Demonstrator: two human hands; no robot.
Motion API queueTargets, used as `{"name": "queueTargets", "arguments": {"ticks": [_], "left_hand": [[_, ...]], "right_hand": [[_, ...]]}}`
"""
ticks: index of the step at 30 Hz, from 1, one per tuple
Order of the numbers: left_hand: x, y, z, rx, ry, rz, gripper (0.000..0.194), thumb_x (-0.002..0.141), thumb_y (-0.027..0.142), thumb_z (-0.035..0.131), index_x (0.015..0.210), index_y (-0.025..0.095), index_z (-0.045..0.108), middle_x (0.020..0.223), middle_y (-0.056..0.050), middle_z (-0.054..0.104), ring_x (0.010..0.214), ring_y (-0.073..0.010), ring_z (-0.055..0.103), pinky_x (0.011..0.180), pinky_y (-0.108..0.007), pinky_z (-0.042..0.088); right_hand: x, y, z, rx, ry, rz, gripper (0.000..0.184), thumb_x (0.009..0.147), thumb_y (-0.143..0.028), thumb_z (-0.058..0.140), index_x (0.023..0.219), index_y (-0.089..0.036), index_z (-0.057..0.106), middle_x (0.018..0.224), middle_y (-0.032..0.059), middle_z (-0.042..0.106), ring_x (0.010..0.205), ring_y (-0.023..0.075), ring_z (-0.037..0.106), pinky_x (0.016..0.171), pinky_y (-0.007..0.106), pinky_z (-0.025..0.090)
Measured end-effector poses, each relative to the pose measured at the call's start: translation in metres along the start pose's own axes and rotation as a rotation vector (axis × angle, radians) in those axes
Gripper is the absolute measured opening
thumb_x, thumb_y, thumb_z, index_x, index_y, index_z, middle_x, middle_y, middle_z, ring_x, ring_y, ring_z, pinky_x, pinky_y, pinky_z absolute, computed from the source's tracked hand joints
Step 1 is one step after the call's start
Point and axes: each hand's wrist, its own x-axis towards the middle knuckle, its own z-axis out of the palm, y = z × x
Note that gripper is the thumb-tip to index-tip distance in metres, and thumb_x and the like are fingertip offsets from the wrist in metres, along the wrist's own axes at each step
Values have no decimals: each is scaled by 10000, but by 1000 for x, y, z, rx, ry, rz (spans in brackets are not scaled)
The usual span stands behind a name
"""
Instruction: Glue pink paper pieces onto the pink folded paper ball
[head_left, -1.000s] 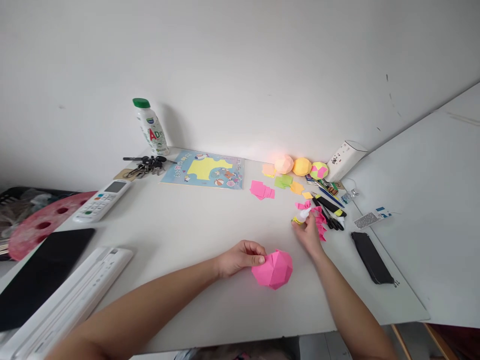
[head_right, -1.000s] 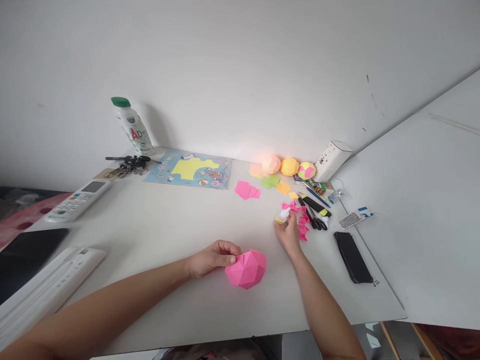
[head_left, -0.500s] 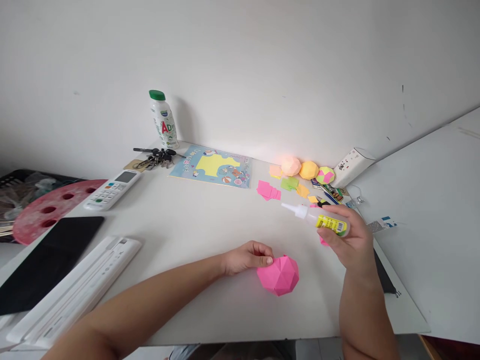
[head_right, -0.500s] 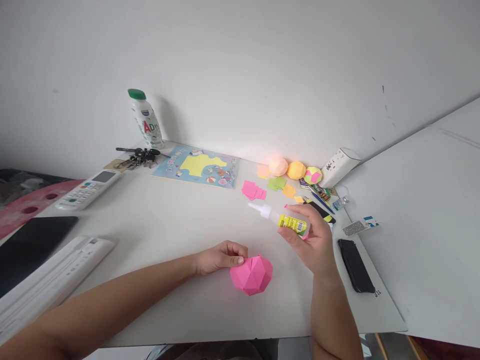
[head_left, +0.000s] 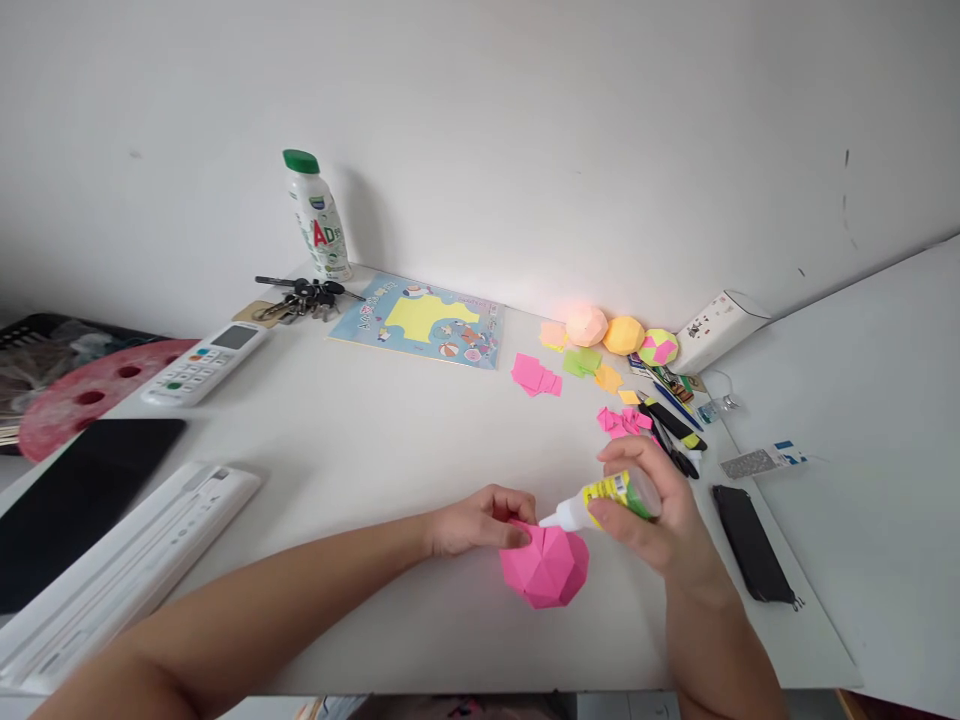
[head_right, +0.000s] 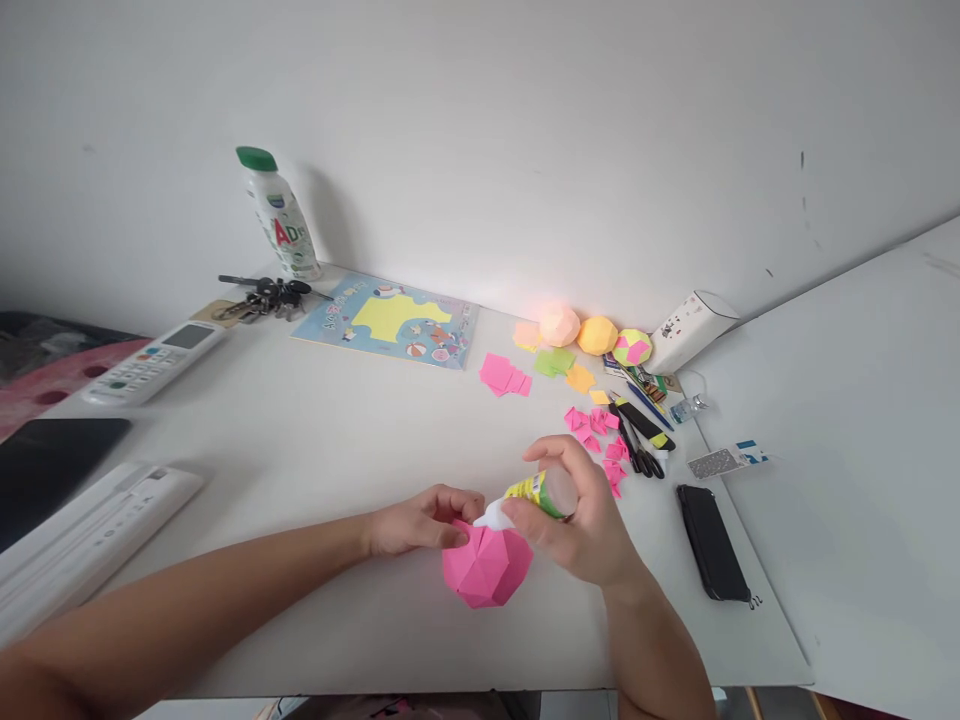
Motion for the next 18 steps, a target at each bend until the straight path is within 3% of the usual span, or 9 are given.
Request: {"name": "queueTargets", "arguments": {"ticks": [4, 18], "left_hand": [[-1, 1, 0, 31, 2, 0, 245, 666, 339, 731, 698, 139, 593, 720, 10, 513, 672, -111, 460, 651, -253, 389], [-3, 3, 3, 39, -23, -5, 241, 667, 367, 734, 719, 150, 644, 830, -21, 569, 780, -151, 512, 758, -296, 433]], "right_hand": [[2, -2, 8, -26, -90, 6, 258, 724, -333, 660, 921, -242, 520, 599, -51, 476, 474, 117, 429, 445, 241, 341], [5, 3, 10, -124, -151, -40, 214, 761, -334, 639, 908, -248, 510, 699, -9, 533, 611, 164, 524, 523, 281, 425]]}}
